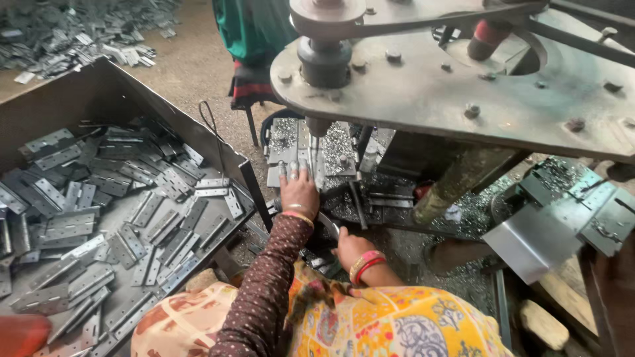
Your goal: The person sits on the floor and repeatedly places small metal brackets into a drill press, operates the lever to drill holes, and removes the finished pieces. Another person occasionally applies liquid from a bottle to the work area.
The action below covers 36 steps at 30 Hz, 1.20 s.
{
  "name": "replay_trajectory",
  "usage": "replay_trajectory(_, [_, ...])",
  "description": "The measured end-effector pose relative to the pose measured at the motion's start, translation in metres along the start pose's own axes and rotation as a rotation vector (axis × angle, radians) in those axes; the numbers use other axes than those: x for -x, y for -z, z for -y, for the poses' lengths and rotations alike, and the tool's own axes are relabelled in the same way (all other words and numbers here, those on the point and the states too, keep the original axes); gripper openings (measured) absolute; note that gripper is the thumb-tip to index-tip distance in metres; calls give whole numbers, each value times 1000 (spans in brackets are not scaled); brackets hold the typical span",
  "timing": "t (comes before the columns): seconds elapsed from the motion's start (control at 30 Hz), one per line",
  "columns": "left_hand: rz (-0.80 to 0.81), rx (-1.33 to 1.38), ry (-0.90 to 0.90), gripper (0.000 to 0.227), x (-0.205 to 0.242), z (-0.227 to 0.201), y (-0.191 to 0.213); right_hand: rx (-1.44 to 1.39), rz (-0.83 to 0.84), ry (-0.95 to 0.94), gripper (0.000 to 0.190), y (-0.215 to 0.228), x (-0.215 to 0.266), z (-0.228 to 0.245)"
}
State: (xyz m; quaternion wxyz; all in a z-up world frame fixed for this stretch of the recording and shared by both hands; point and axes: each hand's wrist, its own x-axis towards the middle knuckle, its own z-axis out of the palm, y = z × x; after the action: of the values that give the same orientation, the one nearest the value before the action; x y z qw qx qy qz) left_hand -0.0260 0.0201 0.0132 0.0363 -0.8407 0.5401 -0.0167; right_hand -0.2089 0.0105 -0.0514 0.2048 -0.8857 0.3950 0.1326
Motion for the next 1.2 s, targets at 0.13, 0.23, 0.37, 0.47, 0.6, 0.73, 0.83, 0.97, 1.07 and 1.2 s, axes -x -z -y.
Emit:
replay_trajectory(0.13, [66,23,14,37,13,2,9,-15,-39,-6,43,0,4,4])
replay_trajectory(0.23, [23,7,17,42,19,-1,8,-28,-65,13,45,1,6,4])
replay_trajectory(0.37, [10,2,22,51,-1,3,-1,-19,-117,45,47,-4,4,0])
replay_trajectory(0.47, [-65,-23,54,49,-10,2,-9,-37,-132,61,45,-6,7,-3])
replay_trajectory(0.6, [-22,45,42,46,-6,2,-13,-42,-134,66,44,-6,10,0])
replay_trajectory(0.73, [-14,21,45,45,-4,1,-14,-33,-131,53,43,-8,9,-3])
replay_trajectory(0.83, [-27,59,67,50,-6,3,-15,-53,-163,71,44,-16,7,-6])
replay_trajectory(0.97, [-117,74,53,47,-7,4,-15,-147,-164,0,41,-33,10,-10])
replay_trajectory(1.07, [-118,77,51,57,-6,5,-14,-194,-185,-31,40,-44,17,-11])
replay_trajectory(1.2, [-73,16,31,34,-5,4,-13,-137,-94,-23,43,-32,17,-8])
